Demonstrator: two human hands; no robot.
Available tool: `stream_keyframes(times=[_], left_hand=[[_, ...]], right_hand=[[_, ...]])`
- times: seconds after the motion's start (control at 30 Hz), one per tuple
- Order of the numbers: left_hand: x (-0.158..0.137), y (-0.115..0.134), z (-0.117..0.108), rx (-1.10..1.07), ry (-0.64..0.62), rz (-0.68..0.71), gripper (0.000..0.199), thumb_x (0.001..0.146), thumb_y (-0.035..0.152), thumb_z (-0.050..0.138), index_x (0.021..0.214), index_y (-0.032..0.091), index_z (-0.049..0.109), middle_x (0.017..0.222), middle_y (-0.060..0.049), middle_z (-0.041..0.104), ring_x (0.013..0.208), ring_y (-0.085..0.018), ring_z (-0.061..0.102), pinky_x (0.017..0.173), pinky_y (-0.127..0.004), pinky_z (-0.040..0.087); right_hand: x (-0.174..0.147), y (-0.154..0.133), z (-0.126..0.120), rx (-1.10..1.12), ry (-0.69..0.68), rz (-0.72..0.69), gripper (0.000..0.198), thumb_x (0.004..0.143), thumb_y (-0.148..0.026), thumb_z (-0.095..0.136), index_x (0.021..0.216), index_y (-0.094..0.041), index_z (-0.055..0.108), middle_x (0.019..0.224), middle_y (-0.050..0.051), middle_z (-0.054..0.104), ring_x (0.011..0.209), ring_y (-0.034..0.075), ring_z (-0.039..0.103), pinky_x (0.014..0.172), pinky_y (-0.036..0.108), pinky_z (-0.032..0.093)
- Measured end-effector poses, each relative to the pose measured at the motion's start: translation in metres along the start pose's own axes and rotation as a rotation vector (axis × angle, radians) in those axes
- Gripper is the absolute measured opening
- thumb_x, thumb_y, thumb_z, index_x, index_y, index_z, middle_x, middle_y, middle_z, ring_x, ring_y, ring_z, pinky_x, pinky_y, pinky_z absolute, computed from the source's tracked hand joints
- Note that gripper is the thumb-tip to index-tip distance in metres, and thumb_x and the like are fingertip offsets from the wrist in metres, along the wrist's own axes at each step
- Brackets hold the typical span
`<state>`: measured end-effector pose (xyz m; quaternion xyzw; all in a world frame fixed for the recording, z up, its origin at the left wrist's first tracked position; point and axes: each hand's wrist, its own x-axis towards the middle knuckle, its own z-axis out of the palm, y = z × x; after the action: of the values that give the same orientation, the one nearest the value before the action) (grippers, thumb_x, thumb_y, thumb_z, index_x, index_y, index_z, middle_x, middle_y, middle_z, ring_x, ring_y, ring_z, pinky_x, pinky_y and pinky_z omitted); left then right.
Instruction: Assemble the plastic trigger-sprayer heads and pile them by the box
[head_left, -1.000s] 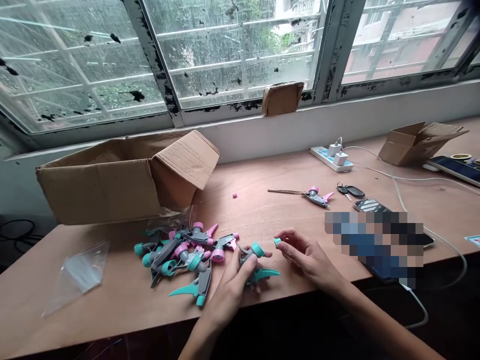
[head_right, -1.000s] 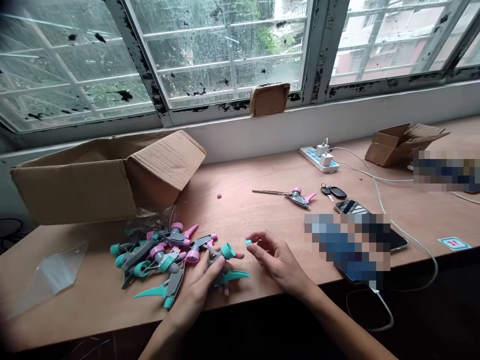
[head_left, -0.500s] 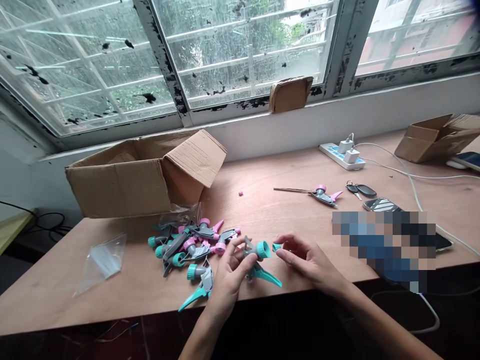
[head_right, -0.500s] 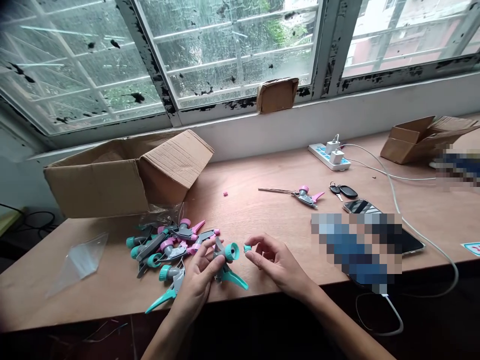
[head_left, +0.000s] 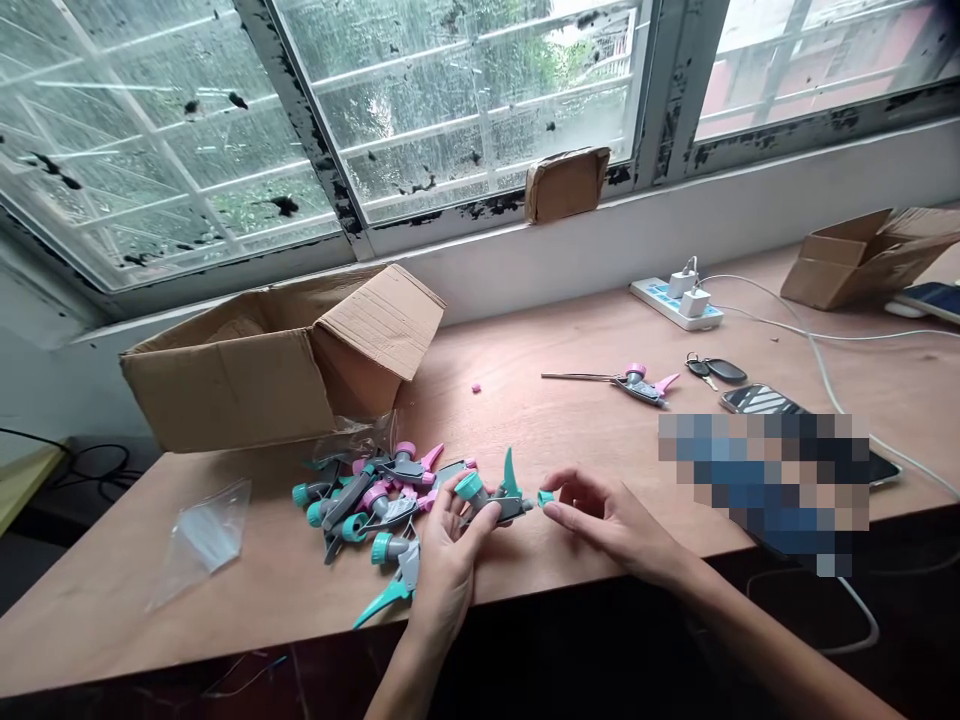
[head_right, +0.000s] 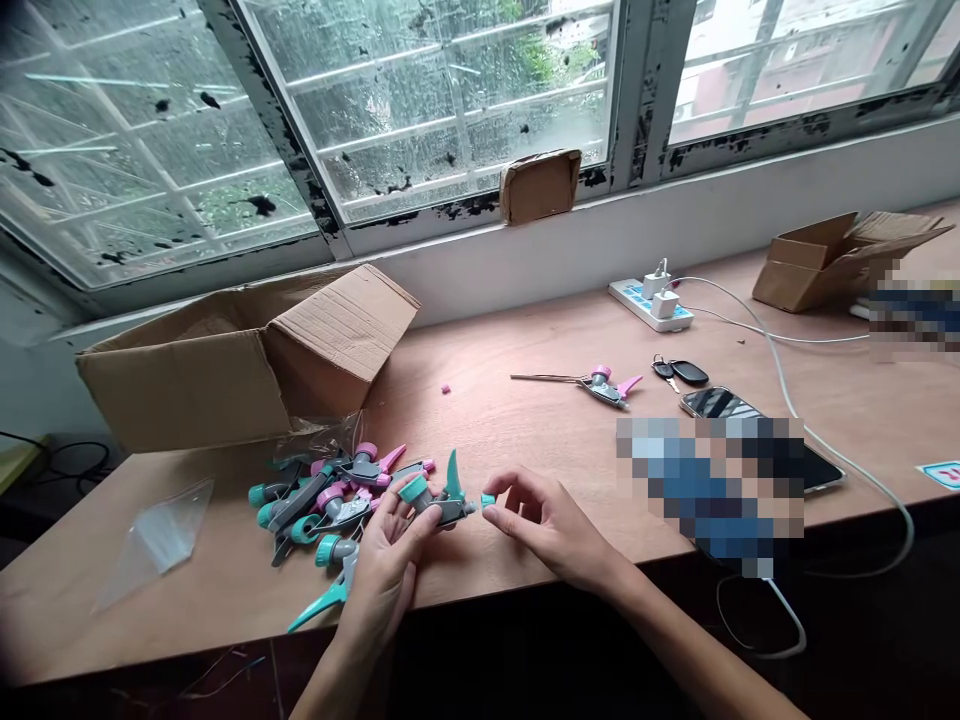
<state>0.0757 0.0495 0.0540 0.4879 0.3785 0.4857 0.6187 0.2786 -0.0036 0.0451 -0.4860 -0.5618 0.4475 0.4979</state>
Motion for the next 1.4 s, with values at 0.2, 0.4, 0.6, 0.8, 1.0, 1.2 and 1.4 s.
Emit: stream_keyframes(times=[0.2,0.4,0.6,0.8,1.0,1.2,1.4], left_hand=[[-0.002,0.001,0.001,0.057,-0.051,0.015,0.058,0.078,0.031,0.084,0.130,0.026,0.058,0.111,-0.004,0.073,0.109,-0.023,0.069,0.097,-0.032,0.053],[-0.001,-0.001,-0.004,0.090,-0.113,0.007,0.056,0.085,0.035,0.078,0.136,0.026,0.056,0.115,-0.006,0.070,0.113,-0.025,0.066,0.095,-0.034,0.054],[-0.007,-0.004,-0.005,0.188,-0.224,0.030,0.085,0.080,0.030,0.082,0.153,0.033,0.039,0.159,-0.011,0.039,0.123,-0.028,0.061,0.097,-0.036,0.055],[-0.008,0.005,-0.003,0.489,-0.300,0.103,0.049,0.089,0.037,0.075,0.135,0.029,0.062,0.131,-0.007,0.064,0.126,-0.030,0.057,0.103,-0.036,0.048],[-0.007,0.009,-0.005,0.532,-0.367,0.155,0.030,0.095,0.041,0.066,0.120,0.025,0.066,0.119,-0.007,0.067,0.113,-0.028,0.060,0.097,-0.034,0.045],[-0.010,0.007,-0.008,0.465,-0.432,0.062,0.041,0.099,0.054,0.053,0.113,0.018,0.068,0.077,-0.002,0.063,0.075,-0.020,0.058,0.075,-0.029,0.044],[-0.012,0.006,-0.010,0.481,-0.483,-0.008,0.054,0.099,0.063,0.047,0.082,0.016,0.068,0.057,0.004,0.047,0.054,-0.013,0.041,0.055,-0.025,0.029]], right_hand=[[0.000,0.000,0.001,-0.027,-0.019,-0.039,0.025,0.093,-0.043,0.069,0.102,-0.020,0.070,0.071,-0.003,0.059,0.062,0.013,0.053,0.056,0.025,0.040],[0.001,0.004,0.003,-0.086,0.006,-0.099,0.022,0.093,-0.041,0.071,0.102,-0.022,0.072,0.080,0.000,0.065,0.067,0.014,0.055,0.059,0.026,0.042],[0.001,0.005,0.003,-0.059,0.062,-0.042,0.030,0.094,-0.049,0.067,0.102,-0.021,0.072,0.074,-0.002,0.061,0.064,0.014,0.053,0.058,0.025,0.040],[0.002,0.004,0.002,-0.029,0.049,-0.014,0.048,0.098,-0.060,0.056,0.074,-0.019,0.059,0.064,-0.004,0.051,0.056,0.012,0.048,0.054,0.025,0.038],[0.002,0.008,0.004,-0.086,0.091,-0.028,0.065,0.101,-0.069,0.037,0.068,-0.018,0.059,0.053,-0.003,0.046,0.048,0.012,0.043,0.049,0.026,0.034],[-0.007,0.014,0.004,0.050,0.128,-0.165,0.046,0.102,-0.061,0.045,0.126,-0.023,0.056,0.085,0.001,0.060,0.053,0.011,0.051,0.048,0.024,0.041],[-0.026,0.018,0.005,-0.250,0.061,-0.319,0.029,0.104,-0.045,0.052,0.118,-0.023,0.064,0.081,0.003,0.066,0.066,0.017,0.060,0.061,0.027,0.048]])
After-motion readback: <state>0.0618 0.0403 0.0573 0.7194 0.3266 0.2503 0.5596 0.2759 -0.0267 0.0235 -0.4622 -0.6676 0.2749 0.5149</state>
